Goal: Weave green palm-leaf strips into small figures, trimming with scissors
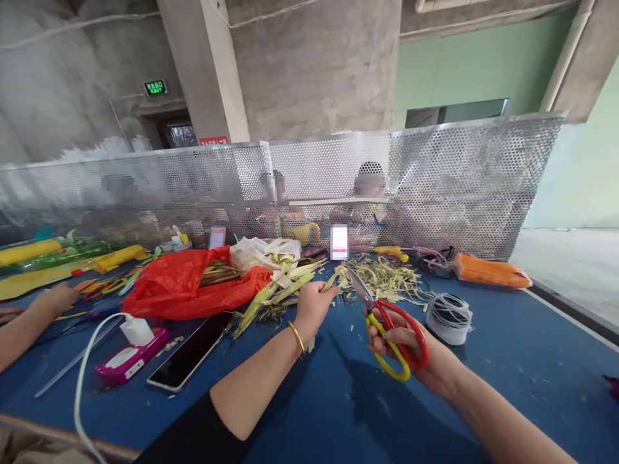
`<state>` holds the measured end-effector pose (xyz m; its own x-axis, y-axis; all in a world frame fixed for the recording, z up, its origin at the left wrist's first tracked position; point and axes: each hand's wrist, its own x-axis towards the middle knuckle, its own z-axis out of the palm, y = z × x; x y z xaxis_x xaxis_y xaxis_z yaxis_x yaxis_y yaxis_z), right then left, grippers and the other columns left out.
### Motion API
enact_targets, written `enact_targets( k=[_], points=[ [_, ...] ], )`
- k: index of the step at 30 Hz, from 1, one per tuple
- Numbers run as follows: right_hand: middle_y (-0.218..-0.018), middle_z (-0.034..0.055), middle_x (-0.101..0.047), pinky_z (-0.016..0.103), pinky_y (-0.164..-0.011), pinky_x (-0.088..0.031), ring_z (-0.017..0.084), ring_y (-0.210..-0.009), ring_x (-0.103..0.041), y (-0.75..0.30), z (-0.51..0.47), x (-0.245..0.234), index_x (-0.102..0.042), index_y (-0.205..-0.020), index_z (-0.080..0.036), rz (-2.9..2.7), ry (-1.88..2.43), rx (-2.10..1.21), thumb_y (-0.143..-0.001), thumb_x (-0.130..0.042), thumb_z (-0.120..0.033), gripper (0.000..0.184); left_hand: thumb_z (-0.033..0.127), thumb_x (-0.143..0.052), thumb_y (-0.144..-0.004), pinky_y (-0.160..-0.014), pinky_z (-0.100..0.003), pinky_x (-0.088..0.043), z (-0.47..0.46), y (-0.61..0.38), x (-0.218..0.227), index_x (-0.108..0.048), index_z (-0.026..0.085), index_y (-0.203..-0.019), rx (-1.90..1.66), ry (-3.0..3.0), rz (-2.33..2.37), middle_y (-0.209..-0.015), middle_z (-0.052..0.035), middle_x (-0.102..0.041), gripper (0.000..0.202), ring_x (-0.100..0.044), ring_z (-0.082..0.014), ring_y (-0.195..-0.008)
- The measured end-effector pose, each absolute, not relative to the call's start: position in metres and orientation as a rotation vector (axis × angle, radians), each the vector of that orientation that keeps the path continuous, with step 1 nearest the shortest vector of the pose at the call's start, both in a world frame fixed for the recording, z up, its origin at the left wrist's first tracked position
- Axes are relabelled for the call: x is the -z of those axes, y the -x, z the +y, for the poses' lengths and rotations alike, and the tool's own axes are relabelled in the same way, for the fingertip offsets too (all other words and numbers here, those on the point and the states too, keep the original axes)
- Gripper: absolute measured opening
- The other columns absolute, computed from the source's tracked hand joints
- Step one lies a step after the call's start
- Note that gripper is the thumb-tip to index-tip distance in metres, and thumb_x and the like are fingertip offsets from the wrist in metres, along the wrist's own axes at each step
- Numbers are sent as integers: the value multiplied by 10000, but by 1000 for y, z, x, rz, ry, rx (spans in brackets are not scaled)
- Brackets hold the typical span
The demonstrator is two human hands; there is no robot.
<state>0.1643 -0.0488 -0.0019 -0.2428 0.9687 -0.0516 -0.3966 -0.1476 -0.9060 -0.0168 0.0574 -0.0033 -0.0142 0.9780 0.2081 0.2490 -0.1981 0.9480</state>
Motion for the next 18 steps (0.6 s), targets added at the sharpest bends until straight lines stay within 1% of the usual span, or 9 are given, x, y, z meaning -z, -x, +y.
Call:
enact_targets(
  k=[1, 3, 5, 6, 7, 9, 13, 18],
  points=[
    [-807, 4, -655, 277, -788, -499, 117, -683, -616, -164, -50, 2, -664, -970, -187, -908, 807, -1667, -658, -770, -245, 335, 372, -666, -672, -486, -247, -165, 61, 13, 4, -409, 188, -467, -1265, -1559, 1341, -441, 74, -317, 377, -281, -84, -473],
    [-772, 7, -645, 329, -844, -500, 117, -644, -600, -164, -51, 2, -681, -919, -197, -777, 753, -1747, -724, -756, -401, 292, 359, -636, -697, -488, -248, -170, 69, 5, 5, -389, 193, -464, -1278, -1612, 1379, -435, 74, -296, 379, -275, -87, -472],
    [-768, 31, -643, 390, -863, -498, 141, -639, -589, -165, -50, 4, -685, -904, -198, -733, 670, -1821, -798, -624, -581, 403, 354, -610, -714, -489, -246, -177, 75, -1, 7, -394, 194, -470, -1278, -1657, 1406, -440, 69, -303, 362, -286, -92, -478],
    [-771, 41, -639, 409, -864, -495, 148, -635, -579, -166, -50, 5, -684, -910, -194, -735, 622, -1854, -821, -554, -632, 466, 354, -597, -720, -488, -246, -179, 78, -4, 8, -400, 195, -474, -1273, -1679, 1417, -443, 66, -314, 353, -294, -95, -480],
    [-772, 44, -633, 419, -864, -492, 147, -623, -565, -166, -49, 5, -680, -922, -188, -741, 580, -1878, -835, -504, -657, 509, 352, -584, -726, -487, -246, -179, 80, -6, 9, -403, 196, -477, -1267, -1701, 1425, -444, 63, -324, 345, -300, -98, -482],
    [-765, 38, -615, 414, -862, -487, 128, -577, -525, -166, -49, 6, -669, -948, -171, -747, 526, -1904, -852, -456, -668, 549, 340, -554, -736, -487, -246, -180, 82, -9, 10, -407, 199, -478, -1251, -1744, 1438, -440, 57, -338, 329, -307, -102, -478],
    [-725, 23, -577, 363, -802, -495, 100, -521, -467, -165, -49, 6, -659, -926, -143, -705, 493, -1915, -866, -387, -691, 615, 345, -535, -739, -500, -246, -189, 81, -12, 10, -433, 199, -493, -1224, -1817, 1461, -444, 48, -374, 304, -334, -109, -477],
    [-720, 28, -580, 343, -763, -500, 98, -510, -458, -166, -49, 4, -648, -933, -143, -672, 484, -1942, -881, -352, -686, 621, 356, -511, -753, -510, -252, -192, 77, -16, 10, -434, 203, -485, -1203, -1876, 1481, -452, 37, -394, 318, -365, -120, -485]
  ],
)
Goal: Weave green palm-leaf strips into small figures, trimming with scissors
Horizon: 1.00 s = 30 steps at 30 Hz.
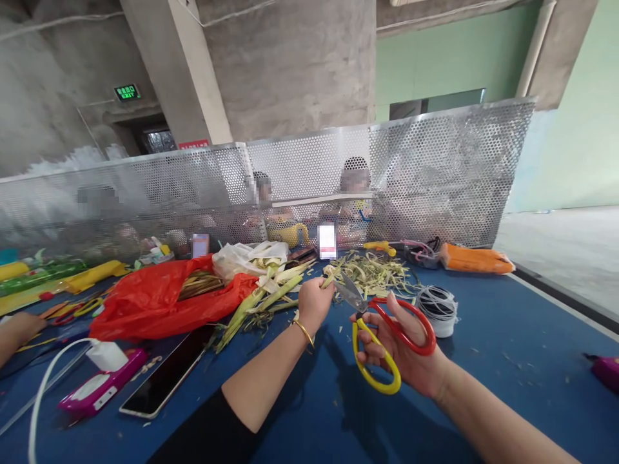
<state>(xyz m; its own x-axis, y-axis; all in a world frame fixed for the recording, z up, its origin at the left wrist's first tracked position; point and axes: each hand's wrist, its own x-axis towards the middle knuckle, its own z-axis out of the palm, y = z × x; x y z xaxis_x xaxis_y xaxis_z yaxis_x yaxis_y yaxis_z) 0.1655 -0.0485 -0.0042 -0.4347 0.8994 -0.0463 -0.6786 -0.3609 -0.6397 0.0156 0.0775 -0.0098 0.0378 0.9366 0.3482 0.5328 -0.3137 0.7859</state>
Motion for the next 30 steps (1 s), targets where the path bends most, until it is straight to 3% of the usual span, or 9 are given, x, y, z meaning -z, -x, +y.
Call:
enact_targets(
  k=[11, 19, 25, 30],
  points=[
    [-713, 28, -584, 350, -752, -503, 97, -489, -467, -166, -50, 5, -637, -961, -140, -671, 453, -1954, -900, -334, -668, 611, 314, -498, -752, -491, -254, -178, 78, -19, 12, -394, 208, -469, -1195, -1883, 1514, -438, 50, -337, 320, -322, -111, -461],
    [-685, 25, -574, 335, -709, -519, 89, -476, -471, -165, -47, 3, -641, -963, -100, -664, 504, -1899, -908, -434, -587, 532, 273, -529, -710, -489, -254, -167, 69, -28, 13, -412, 193, -463, -1136, -1914, 1491, -449, 55, -332, 284, -295, -99, -474],
    [-626, -22, -525, 230, -553, -499, 43, -409, -397, -167, -44, 2, -640, -888, -106, -597, 603, -1837, -908, -527, -483, 394, 301, -546, -702, -491, -254, -177, 65, -32, 10, -425, 192, -454, -1091, -1891, 1472, -443, 50, -345, 297, -312, -103, -480],
    [-572, -67, -485, 212, -473, -464, 24, -350, -340, -164, -43, 2, -598, -827, -143, -716, 842, -1588, -848, -581, -556, 413, 322, -619, -683, -492, -249, -199, 69, -35, 9, -468, 190, -467, -1065, -1775, 1464, -452, 54, -365, 295, -341, -105, -488]
  ],
)
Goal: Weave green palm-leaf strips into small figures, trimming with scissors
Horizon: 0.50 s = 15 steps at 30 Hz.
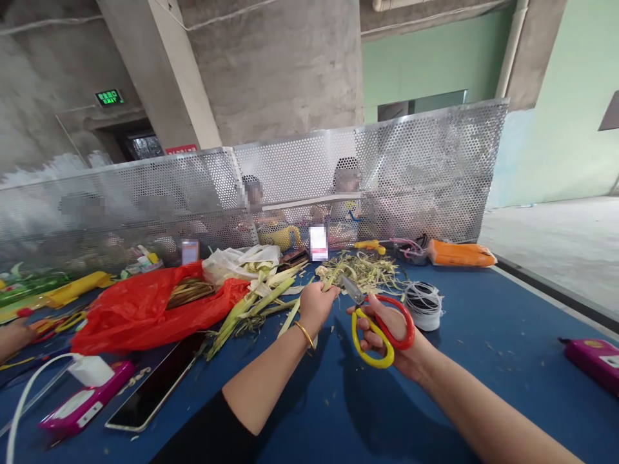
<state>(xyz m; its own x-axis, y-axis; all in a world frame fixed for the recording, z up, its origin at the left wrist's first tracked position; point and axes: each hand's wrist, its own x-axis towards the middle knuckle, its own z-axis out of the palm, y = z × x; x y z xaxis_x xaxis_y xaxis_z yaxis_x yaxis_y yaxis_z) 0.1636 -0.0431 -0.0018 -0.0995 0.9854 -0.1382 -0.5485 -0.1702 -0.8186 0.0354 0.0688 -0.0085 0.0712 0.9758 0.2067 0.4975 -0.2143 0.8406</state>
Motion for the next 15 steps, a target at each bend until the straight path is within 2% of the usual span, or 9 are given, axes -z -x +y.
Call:
enact_targets(
  k=[4, 8, 12, 15],
  points=[
    [-491, -78, -467, 233, -417, -427, 77, -351, -419, -162, -37, 14, -493, -715, -197, -1014, 1170, -1193, -795, -567, -642, 458, 291, -667, -694, -480, -234, -230, 80, -44, 3, -550, 178, -539, -1000, -1607, 1436, -469, 58, -405, 225, -371, -99, -481],
    [-491, -59, -481, 243, -401, -386, 111, -374, -465, -169, -30, 24, -456, -672, -215, -1187, 1442, -1017, -791, -564, -618, 434, 390, -722, -713, -427, -218, -186, 98, -54, -9, -518, 173, -582, -841, -1406, 1348, -435, 85, -339, 325, -260, -67, -401],
    [-591, 4, -577, 265, -480, -353, 171, -507, -551, -175, -34, 20, -544, -793, -202, -1394, 1729, -730, -787, -615, -497, 304, 426, -597, -836, -384, -177, -128, 104, -50, -21, -468, 165, -617, -684, -1200, 1224, -459, 78, -366, 364, -211, -38, -362],
    [-672, 71, -641, 290, -547, -347, 246, -650, -627, -174, -41, 16, -570, -915, -178, -1729, 1958, -342, -816, -582, -348, 197, 289, -466, -917, -361, -150, -181, 88, -34, -24, -541, 133, -714, -647, -1081, 1100, -508, 67, -405, 267, -270, -30, -353]
  ],
)
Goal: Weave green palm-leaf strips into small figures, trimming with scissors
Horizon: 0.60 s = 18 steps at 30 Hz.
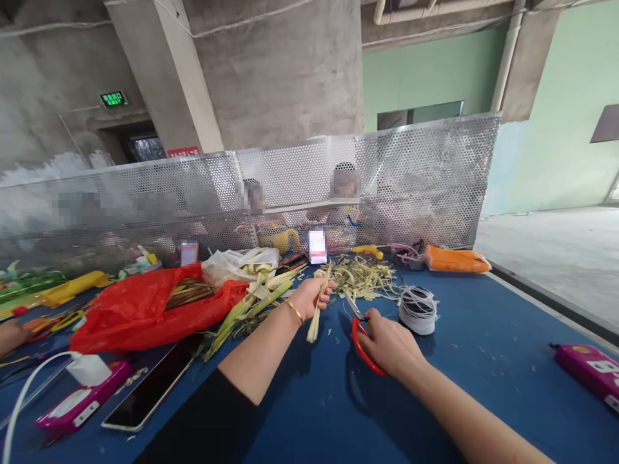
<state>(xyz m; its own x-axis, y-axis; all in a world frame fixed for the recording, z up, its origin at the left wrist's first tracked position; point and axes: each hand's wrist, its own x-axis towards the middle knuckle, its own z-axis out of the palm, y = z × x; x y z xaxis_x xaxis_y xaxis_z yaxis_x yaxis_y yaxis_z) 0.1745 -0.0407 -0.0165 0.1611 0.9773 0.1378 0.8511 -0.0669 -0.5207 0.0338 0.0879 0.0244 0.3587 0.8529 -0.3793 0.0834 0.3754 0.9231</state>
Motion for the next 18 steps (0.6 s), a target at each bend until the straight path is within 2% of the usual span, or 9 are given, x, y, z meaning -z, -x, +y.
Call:
enact_targets(
  k=[2, 4, 6, 8, 10, 13, 16, 18],
  points=[
    [-732, 106, -665, 295, -569, -359, 269, -712, -651, -173, -45, 16, -580, -932, -163, -1932, 2025, -139, -815, -559, -282, 168, 180, -467, -895, -387, -141, -289, 69, -19, -25, -586, 123, -778, -651, -1017, 1028, -543, 52, -456, 176, -386, -34, -390],
    [-824, 137, -671, 296, -567, -375, 263, -711, -655, -172, -47, 17, -609, -881, -157, -2074, 2021, -26, -806, -570, -274, 145, 189, -481, -888, -506, -170, -447, 48, -4, -24, -634, 117, -849, -666, -965, 975, -629, 8, -565, 173, -540, -61, -509],
    [-901, 146, -656, 300, -563, -396, 244, -697, -650, -172, -48, 16, -637, -824, -159, -2164, 1947, 83, -823, -564, -286, 146, 205, -545, -853, -646, -236, -526, 29, 8, -22, -666, 111, -913, -677, -848, 877, -766, -45, -668, 165, -636, -110, -662],
    [-955, 128, -643, 298, -582, -430, 227, -740, -646, -171, -49, 13, -660, -889, -178, -2196, 1766, 204, -868, -520, -266, 167, 209, -565, -832, -696, -280, -539, 18, 15, -19, -679, 106, -938, -692, -745, 787, -876, -78, -712, 187, -668, -151, -746],
    [-1002, 107, -640, 294, -640, -467, 213, -822, -636, -167, -51, 8, -638, -1071, -214, -2194, 1500, 337, -916, -453, -225, 241, 198, -562, -821, -682, -288, -533, 13, 17, -15, -681, 105, -944, -695, -679, 732, -879, -79, -722, 195, -674, -164, -746],
    [-1068, 113, -641, 327, -749, -497, 213, -892, -622, -154, -53, 0, -568, -1235, -231, -2296, 1117, 520, -944, -405, -173, 339, 175, -539, -824, -621, -232, -497, 13, 16, -9, -680, 97, -933, -706, -620, 651, -814, -65, -714, 194, -659, -132, -672],
    [-996, 115, -671, 376, -820, -494, 222, -877, -624, -138, -51, -7, -632, -1133, -208, -2465, 886, 584, -944, -394, -129, 314, 179, -531, -834, -534, -177, -433, 12, 15, -5, -674, 104, -918, -672, -615, 622, -728, -31, -685, 182, -605, -81, -557],
    [-929, 105, -681, 372, -789, -497, 218, -827, -624, -132, -46, -13, -665, -1054, -212, -2445, 869, 508, -943, -420, -159, 274, 269, -540, -856, -528, -184, -431, 10, 16, -5, -658, 118, -871, -656, -639, 636, -678, -21, -661, 192, -590, -85, -531]
  ],
)
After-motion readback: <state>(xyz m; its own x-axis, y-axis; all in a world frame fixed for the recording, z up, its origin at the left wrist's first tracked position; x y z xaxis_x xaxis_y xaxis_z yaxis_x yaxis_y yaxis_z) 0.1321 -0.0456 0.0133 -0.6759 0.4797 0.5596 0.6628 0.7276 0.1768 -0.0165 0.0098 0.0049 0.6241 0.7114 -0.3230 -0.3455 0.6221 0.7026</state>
